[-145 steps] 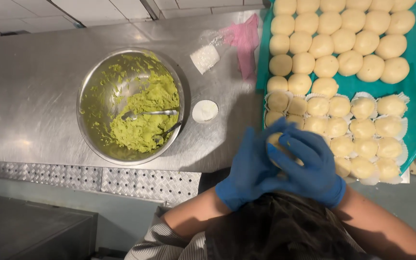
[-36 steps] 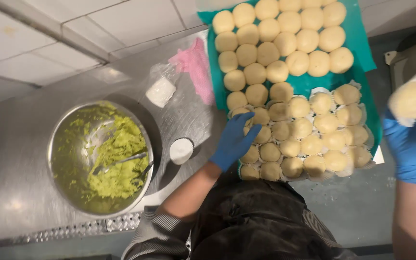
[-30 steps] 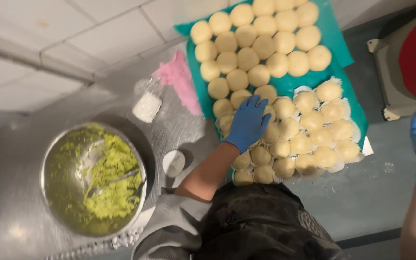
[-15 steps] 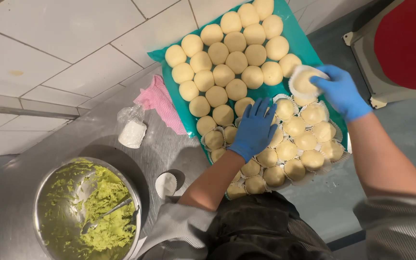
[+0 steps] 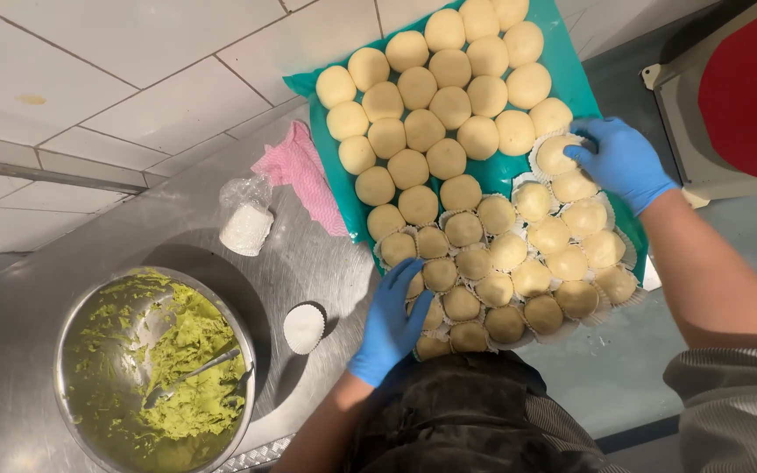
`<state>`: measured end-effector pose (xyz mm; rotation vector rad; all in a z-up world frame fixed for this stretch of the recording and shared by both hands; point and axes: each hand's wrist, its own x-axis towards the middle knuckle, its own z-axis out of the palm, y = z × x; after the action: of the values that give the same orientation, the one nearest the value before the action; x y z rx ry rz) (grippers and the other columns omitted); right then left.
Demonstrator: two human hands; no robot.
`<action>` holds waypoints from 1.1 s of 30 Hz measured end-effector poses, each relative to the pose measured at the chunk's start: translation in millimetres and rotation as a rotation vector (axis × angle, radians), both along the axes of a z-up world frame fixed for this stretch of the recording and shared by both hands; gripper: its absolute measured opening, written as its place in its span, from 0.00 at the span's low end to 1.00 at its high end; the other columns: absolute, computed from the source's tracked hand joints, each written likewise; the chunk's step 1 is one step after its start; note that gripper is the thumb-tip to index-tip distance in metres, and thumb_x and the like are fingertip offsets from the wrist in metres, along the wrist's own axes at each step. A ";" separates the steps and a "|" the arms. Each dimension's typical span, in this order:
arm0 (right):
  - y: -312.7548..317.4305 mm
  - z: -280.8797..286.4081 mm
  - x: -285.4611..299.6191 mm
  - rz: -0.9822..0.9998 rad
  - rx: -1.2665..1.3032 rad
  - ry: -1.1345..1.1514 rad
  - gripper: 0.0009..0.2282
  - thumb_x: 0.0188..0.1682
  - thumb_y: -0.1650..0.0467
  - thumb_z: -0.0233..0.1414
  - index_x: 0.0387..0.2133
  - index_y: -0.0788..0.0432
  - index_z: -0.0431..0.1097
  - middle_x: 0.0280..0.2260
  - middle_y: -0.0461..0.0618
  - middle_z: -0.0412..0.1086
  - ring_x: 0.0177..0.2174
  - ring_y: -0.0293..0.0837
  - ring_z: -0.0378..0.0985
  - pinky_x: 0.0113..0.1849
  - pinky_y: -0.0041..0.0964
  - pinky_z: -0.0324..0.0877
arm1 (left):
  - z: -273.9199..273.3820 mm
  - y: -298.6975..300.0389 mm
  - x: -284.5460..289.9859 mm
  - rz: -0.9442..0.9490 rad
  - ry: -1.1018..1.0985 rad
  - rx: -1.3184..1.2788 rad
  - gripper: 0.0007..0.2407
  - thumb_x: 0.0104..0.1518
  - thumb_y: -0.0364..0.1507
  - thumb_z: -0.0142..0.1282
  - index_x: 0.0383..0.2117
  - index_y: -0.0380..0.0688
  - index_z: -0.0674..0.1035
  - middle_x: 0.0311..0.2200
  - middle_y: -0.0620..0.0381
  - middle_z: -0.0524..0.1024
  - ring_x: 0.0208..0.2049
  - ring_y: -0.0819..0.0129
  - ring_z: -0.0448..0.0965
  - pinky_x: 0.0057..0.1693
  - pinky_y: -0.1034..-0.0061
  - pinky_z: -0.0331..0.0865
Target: Filling dough with green paste, shaping into buns, and placing them in liners.
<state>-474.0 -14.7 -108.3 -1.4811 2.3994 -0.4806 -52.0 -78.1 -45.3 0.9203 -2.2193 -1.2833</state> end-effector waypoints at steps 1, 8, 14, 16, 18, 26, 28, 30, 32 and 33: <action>1.2 -0.5 5.8 0.000 -0.002 0.003 0.18 0.50 0.70 0.59 0.54 0.62 0.74 0.39 0.58 0.74 0.34 0.53 0.76 0.41 0.45 0.69 | 0.4 -0.1 5.7 0.000 0.003 -0.002 0.19 0.58 0.25 0.56 0.56 0.34 0.73 0.58 0.41 0.72 0.60 0.51 0.73 0.63 0.65 0.68; 16.8 -27.8 26.3 0.150 -0.107 0.436 0.14 0.51 0.67 0.56 0.50 0.56 0.78 0.43 0.54 0.75 0.40 0.55 0.76 0.45 0.44 0.71 | 15.7 2.2 47.4 0.151 -0.002 0.114 0.19 0.56 0.23 0.54 0.55 0.32 0.74 0.55 0.42 0.75 0.53 0.54 0.80 0.58 0.69 0.73; -34.9 9.3 116.7 0.091 -0.253 0.170 0.08 0.52 0.65 0.57 0.39 0.54 0.79 0.38 0.55 0.77 0.37 0.59 0.77 0.39 0.49 0.73 | 4.9 10.4 69.3 0.244 0.043 0.047 0.16 0.58 0.27 0.57 0.53 0.35 0.77 0.52 0.44 0.78 0.54 0.51 0.79 0.60 0.63 0.71; -52.9 -19.3 137.8 0.054 -0.136 -0.206 0.09 0.54 0.61 0.53 0.37 0.52 0.76 0.38 0.58 0.76 0.41 0.67 0.77 0.41 0.57 0.72 | 5.8 15.4 73.2 0.273 0.085 0.014 0.15 0.60 0.28 0.60 0.52 0.38 0.79 0.49 0.44 0.80 0.54 0.47 0.79 0.61 0.57 0.71; -70.5 -65.3 135.1 -0.072 0.096 -0.162 0.17 0.53 0.57 0.54 0.46 0.56 0.75 0.37 0.60 0.77 0.42 0.65 0.79 0.45 0.59 0.73 | 16.0 19.7 73.9 0.271 0.106 -0.042 0.14 0.60 0.28 0.60 0.51 0.36 0.80 0.48 0.41 0.80 0.51 0.42 0.80 0.58 0.55 0.73; -76.1 -45.5 170.6 -0.039 -0.006 -0.179 0.14 0.43 0.64 0.65 0.36 0.58 0.74 0.35 0.61 0.75 0.43 0.63 0.79 0.44 0.54 0.73 | 32.7 45.8 112.2 0.352 0.199 0.075 0.14 0.62 0.28 0.56 0.53 0.40 0.80 0.51 0.44 0.80 0.55 0.46 0.78 0.62 0.55 0.69; -65.9 -32.0 181.8 -0.022 -0.026 -0.183 0.13 0.42 0.68 0.66 0.37 0.57 0.71 0.37 0.60 0.73 0.44 0.62 0.78 0.46 0.55 0.73 | 31.3 51.2 118.4 0.366 0.202 0.068 0.14 0.63 0.28 0.56 0.54 0.41 0.80 0.51 0.44 0.80 0.55 0.45 0.78 0.62 0.54 0.69; -48.3 -5.5 188.3 -0.070 -0.292 -0.331 0.12 0.44 0.70 0.66 0.37 0.60 0.71 0.36 0.61 0.70 0.45 0.62 0.74 0.48 0.54 0.69 | 30.4 55.0 121.0 0.378 0.201 0.062 0.13 0.62 0.27 0.57 0.52 0.41 0.80 0.50 0.44 0.81 0.56 0.45 0.78 0.61 0.54 0.69; -36.7 31.8 208.9 -0.094 -0.361 -0.380 0.14 0.46 0.70 0.66 0.40 0.58 0.69 0.41 0.59 0.71 0.47 0.60 0.75 0.49 0.55 0.68 | 40.1 58.9 114.8 0.393 0.182 0.219 0.15 0.64 0.32 0.55 0.56 0.47 0.78 0.53 0.48 0.80 0.57 0.48 0.76 0.61 0.54 0.70; -29.0 49.7 219.1 -0.129 -0.423 -0.434 0.16 0.47 0.70 0.65 0.43 0.57 0.67 0.47 0.56 0.73 0.48 0.57 0.76 0.49 0.57 0.67 | 44.8 61.6 111.6 0.397 0.157 0.384 0.16 0.66 0.36 0.54 0.60 0.54 0.76 0.55 0.52 0.79 0.59 0.52 0.75 0.61 0.55 0.70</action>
<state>-254.9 -43.7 -58.6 -1.2034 2.1291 -1.2619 59.5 -16.5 -0.5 1.2727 -1.5924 -1.5426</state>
